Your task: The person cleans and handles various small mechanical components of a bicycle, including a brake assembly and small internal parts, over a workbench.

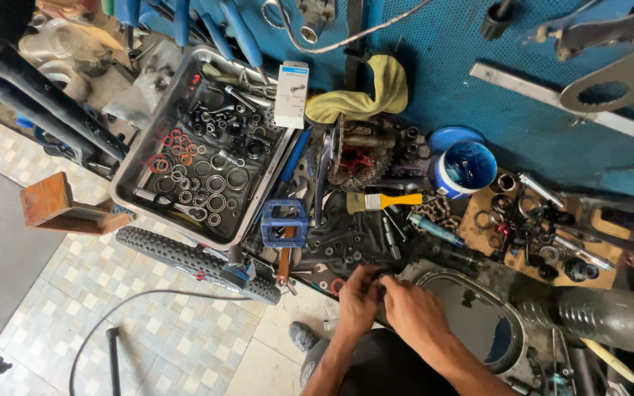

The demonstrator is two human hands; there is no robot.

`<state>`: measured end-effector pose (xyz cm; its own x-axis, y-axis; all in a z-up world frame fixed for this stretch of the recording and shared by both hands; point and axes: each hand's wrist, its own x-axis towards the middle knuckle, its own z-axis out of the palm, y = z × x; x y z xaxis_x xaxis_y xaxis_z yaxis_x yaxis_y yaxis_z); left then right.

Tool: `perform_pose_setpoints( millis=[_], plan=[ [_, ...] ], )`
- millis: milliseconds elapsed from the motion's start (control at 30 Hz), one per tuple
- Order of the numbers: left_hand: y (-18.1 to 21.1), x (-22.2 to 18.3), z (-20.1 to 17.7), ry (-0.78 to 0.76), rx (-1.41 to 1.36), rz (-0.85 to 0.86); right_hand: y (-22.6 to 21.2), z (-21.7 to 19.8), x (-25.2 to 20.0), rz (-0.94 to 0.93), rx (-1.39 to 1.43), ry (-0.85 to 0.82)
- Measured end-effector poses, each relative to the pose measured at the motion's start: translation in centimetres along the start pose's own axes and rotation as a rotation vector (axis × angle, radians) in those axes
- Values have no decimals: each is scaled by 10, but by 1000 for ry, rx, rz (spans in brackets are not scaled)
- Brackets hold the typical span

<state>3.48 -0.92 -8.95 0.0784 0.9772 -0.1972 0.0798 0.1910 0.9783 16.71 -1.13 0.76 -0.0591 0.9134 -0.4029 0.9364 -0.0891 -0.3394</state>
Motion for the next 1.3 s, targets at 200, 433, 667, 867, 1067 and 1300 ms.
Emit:
perform_pose_setpoints(
  millis=[200, 433, 667, 867, 1067, 1300],
  plan=[
    [17, -1, 3, 115, 86, -51, 0, -6, 4, 36, 35, 7],
    [23, 11, -6, 142, 266, -100, -8, -30, -14, -33, 12, 57],
    [6, 24, -36, 340, 157, -9, 10, -82, -31, 113, -82, -57],
    [40, 16, -64, 215, -459, -228, 38, -23, 59, -107, 5, 228],
    [113, -17, -73, 141, -473, -120, 32, -1, 82, -368, -115, 520],
    [166, -42, -79, 179, -268, 112, 23, -10, 83, -243, -74, 408]
  ],
)
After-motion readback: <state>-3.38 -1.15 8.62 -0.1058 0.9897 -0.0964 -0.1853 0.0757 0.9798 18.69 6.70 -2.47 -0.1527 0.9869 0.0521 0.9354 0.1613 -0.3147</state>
